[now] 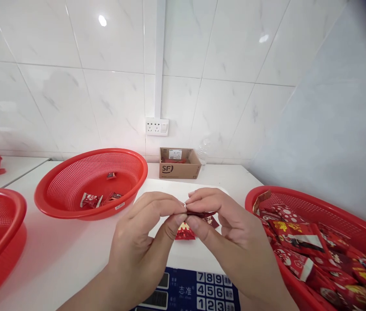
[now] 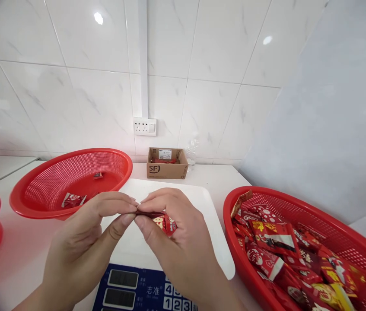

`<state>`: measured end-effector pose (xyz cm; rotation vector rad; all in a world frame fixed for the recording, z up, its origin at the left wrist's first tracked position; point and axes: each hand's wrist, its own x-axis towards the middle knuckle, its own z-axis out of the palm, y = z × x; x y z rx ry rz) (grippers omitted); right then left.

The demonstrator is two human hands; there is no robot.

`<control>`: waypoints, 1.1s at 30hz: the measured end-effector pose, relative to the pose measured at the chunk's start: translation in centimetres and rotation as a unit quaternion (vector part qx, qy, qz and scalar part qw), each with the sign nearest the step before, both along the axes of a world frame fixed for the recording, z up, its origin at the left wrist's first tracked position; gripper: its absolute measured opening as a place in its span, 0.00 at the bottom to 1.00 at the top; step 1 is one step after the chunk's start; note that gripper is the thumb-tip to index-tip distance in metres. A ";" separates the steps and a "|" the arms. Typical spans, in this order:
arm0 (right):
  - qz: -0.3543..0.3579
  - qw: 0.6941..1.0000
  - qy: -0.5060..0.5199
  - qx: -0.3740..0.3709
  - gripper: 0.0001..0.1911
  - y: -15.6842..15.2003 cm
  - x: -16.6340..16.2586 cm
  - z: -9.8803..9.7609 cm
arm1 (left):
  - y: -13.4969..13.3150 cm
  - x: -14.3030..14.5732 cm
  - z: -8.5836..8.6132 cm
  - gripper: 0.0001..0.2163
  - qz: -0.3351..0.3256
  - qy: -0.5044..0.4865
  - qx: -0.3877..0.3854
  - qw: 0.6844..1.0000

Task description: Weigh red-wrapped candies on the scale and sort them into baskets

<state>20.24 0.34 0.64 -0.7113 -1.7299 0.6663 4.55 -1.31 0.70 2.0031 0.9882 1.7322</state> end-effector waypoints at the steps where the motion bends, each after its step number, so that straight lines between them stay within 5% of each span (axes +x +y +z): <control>1: 0.005 1.000 0.010 0.004 0.09 0.0 0.0 0.0 | 0.0 0.0 -0.1 0.10 0.003 0.005 0.009 1.000; 10: 0.062 0.995 0.082 -0.022 0.14 -0.1 0.3 0.2 | -0.2 0.1 -0.5 0.09 -0.065 -0.021 -0.011 0.998; 16: 0.097 0.989 0.085 -0.079 0.11 0.1 0.5 0.6 | 0.0 0.1 -0.3 0.06 -0.121 -0.112 -0.104 0.981; 21: 0.048 0.986 0.122 -0.105 0.04 0.5 0.5 0.4 | 0.2 -0.1 -0.4 0.03 -0.146 -0.176 -0.145 0.963; 33: 0.009 0.995 0.081 -0.060 0.05 -0.3 0.1 0.6 | 0.3 0.1 -0.1 0.02 -0.172 -0.155 -0.200 0.952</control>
